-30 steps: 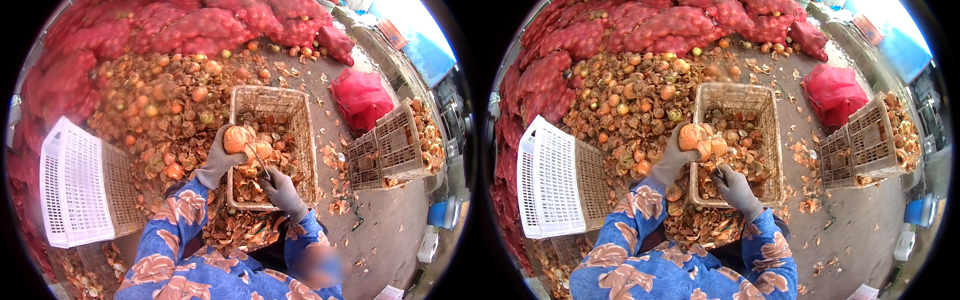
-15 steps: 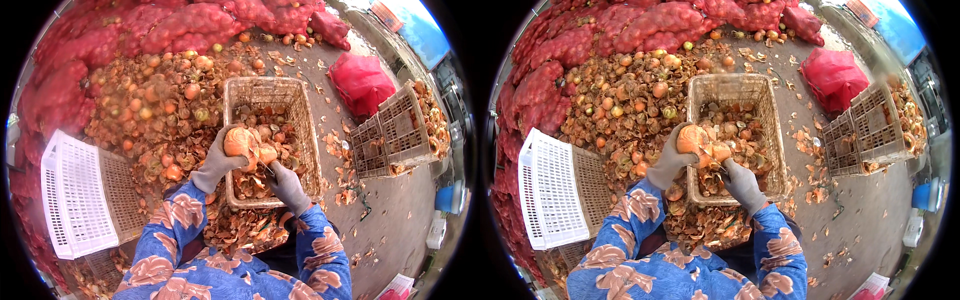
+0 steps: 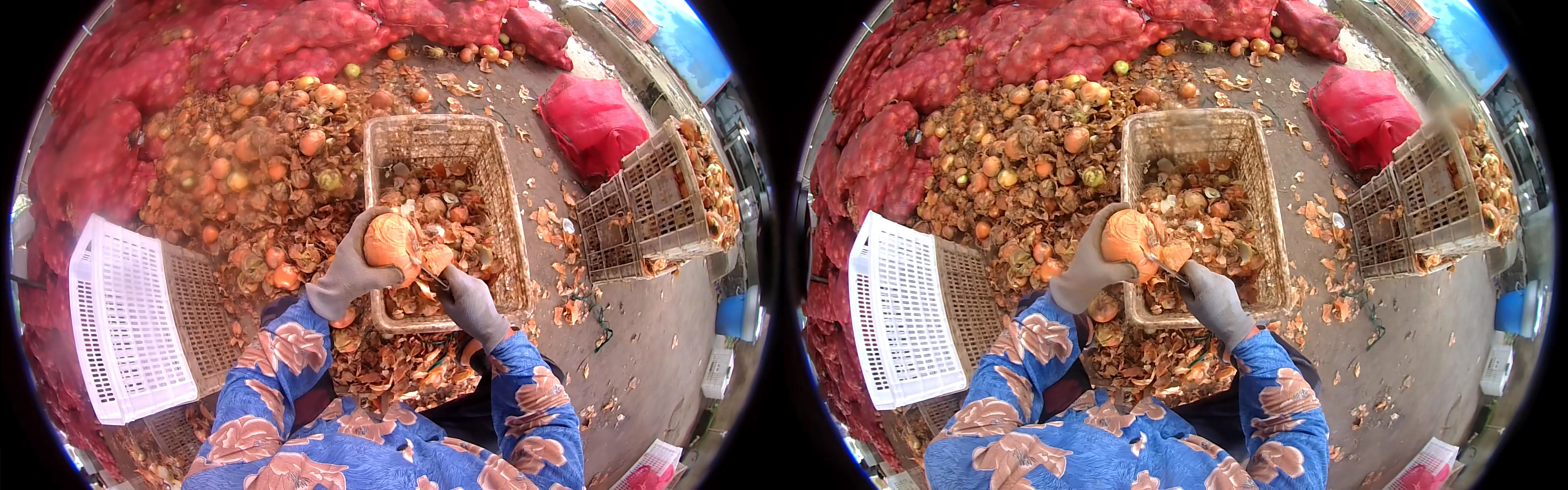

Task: The person sits on the floor and peels several onions using a knife, removing the outer layers and placing the peeled onions into a white plastic crate. The person handles the onions one at a time, rotating them to remove the skin completely.

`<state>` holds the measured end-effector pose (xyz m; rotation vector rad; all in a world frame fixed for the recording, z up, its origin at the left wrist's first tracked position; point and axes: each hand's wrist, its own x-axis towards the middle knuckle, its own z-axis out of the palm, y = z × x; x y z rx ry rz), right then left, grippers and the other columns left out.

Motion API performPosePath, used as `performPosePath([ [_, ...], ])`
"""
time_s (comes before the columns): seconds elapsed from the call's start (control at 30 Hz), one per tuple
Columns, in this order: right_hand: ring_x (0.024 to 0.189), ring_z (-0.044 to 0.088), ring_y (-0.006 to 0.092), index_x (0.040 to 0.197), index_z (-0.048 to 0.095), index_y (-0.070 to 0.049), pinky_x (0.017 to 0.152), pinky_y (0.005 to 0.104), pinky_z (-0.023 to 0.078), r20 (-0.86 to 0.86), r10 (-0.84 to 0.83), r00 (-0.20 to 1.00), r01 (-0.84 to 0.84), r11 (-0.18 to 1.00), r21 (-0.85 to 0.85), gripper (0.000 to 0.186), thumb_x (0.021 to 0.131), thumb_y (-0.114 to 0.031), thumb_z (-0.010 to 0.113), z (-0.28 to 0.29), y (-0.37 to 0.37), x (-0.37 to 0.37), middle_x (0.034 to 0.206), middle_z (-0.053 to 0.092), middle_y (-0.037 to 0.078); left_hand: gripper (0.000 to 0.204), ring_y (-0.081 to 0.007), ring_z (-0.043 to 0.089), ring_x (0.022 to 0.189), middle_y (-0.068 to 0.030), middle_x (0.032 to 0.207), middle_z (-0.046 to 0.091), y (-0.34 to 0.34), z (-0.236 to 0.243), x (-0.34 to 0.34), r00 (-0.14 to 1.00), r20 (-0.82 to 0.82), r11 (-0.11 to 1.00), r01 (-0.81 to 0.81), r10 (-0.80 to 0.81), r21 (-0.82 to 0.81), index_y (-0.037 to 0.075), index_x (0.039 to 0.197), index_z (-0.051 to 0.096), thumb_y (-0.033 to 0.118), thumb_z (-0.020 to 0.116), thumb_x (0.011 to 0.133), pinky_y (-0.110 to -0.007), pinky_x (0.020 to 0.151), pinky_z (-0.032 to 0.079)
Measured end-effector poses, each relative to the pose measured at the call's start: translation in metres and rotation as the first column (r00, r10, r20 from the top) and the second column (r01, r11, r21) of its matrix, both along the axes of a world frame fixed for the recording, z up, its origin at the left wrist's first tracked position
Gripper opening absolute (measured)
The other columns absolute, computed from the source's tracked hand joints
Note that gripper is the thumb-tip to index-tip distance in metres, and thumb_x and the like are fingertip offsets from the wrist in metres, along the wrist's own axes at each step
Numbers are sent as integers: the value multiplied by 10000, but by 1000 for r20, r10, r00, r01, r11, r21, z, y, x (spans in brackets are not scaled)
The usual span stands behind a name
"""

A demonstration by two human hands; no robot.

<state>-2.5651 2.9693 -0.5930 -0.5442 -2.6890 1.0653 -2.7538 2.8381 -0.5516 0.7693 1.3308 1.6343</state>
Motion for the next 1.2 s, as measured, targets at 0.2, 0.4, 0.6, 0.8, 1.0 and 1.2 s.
performPosePath([
  [0.2,763,630,344,1034,527,-69,617,412,510,-55,5,998,1,996,92,293,777,-92,667,-8,1,5,840,608,138,773,-163,552,1068,-102,1184,541,-2,8,-1,981,165,981,122,-97,-150,26,1386,348,-65,562,649,-295,869,506],
  [0.4,763,636,326,1037,536,-83,614,392,516,-32,72,997,-66,984,164,325,754,-98,696,-4,1,6,872,611,125,712,-217,534,1156,-126,1240,533,-18,-12,-6,870,457,961,259,-187,-99,-12,1371,362,72,530,685,-359,1004,439],
  [0.6,758,636,323,1023,547,-81,606,383,517,-74,82,994,-69,984,164,318,747,-104,703,-7,1,4,864,611,117,709,-229,506,1205,-128,1295,512,-18,-10,-4,926,313,964,251,-214,-83,-14,1372,376,128,567,704,-348,1035,410],
  [0.8,736,640,302,984,576,-101,599,372,518,-86,101,991,-77,967,241,306,707,-85,706,-12,3,6,826,600,96,737,-235,464,1271,-139,1404,423,-35,-11,-5,897,8,896,443,-443,18,46,1430,319,387,629,855,-400,1049,398],
  [1.0,767,652,286,1012,597,-102,618,365,531,-107,96,990,-67,966,248,302,728,-113,696,-4,4,5,849,625,89,776,-246,472,1262,-140,1382,435,-22,-23,4,801,545,963,264,-247,49,70,1432,314,303,713,809,-407,1034,429],
  [1.2,753,646,293,1047,581,-112,601,368,522,-98,21,995,0,977,214,319,745,-110,680,-3,3,4,839,615,90,633,-225,504,1211,-144,1297,496,-15,-20,3,912,381,987,159,-151,12,41,1418,294,13,570,849,-348,1012,450],
])
